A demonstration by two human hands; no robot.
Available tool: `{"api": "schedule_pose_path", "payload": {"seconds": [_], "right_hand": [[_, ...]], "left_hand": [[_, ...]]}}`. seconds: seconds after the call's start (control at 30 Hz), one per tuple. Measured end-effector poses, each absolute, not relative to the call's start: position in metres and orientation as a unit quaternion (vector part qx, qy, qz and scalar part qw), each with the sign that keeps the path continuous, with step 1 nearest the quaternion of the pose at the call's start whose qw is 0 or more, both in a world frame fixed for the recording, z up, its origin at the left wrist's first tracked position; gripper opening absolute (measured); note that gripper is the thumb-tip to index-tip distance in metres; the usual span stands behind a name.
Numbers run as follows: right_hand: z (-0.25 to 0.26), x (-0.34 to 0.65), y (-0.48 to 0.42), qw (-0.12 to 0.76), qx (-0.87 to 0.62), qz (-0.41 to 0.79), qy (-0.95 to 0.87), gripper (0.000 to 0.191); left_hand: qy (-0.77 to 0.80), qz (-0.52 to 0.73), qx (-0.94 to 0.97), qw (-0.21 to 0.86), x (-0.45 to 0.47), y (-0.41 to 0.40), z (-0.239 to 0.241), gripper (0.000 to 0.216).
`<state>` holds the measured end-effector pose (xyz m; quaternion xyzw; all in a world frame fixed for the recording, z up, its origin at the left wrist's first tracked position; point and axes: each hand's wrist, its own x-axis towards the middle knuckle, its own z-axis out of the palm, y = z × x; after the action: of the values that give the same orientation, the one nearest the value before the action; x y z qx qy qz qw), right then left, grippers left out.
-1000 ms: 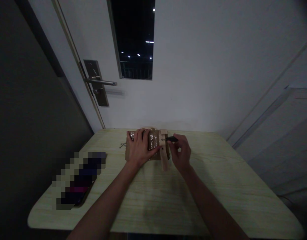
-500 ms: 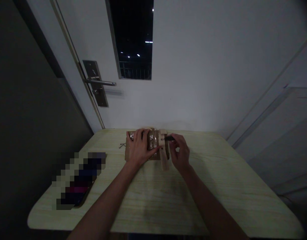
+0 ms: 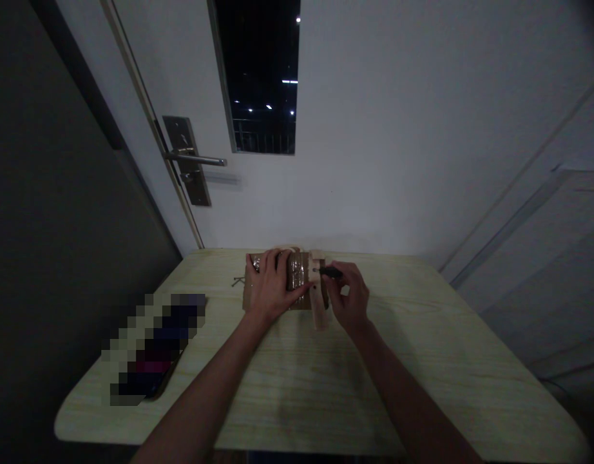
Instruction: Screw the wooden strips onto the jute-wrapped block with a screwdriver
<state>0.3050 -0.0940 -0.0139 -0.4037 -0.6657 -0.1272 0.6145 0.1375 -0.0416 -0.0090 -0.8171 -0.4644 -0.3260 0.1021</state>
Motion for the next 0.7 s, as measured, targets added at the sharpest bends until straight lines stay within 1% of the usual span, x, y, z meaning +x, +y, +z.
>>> {"api": "schedule_pose_path", "payload": {"seconds": [0.27, 0.37, 0.57, 0.7], "right_hand": [[-0.0161, 0.3055, -0.0934, 0.593, -0.433, -0.113, -0.669, 0.025], [-0.0168, 0.3067, -0.0932, 0.599, -0.443, -0.102, -0.659, 0.029], [-0.0128, 0.3131, -0.0905, 0.611, -0.472, -0.044, -0.634, 0.043], [-0.0093, 0.3147, -0.088, 0.6, -0.479, 0.008, -0.641, 0.044]], "left_hand": [[-0.453, -0.303, -0.834, 0.085, 0.1368, -0.0439, -0.0068, 0.071], [-0.445, -0.288, -0.845, 0.072, 0.1373, -0.0445, -0.0076, 0.068], [-0.432, -0.254, -0.865, 0.04, 0.1379, -0.046, -0.0073, 0.068], [-0.415, -0.232, -0.879, 0.025, 0.1383, -0.0464, -0.0079, 0.066]]}}
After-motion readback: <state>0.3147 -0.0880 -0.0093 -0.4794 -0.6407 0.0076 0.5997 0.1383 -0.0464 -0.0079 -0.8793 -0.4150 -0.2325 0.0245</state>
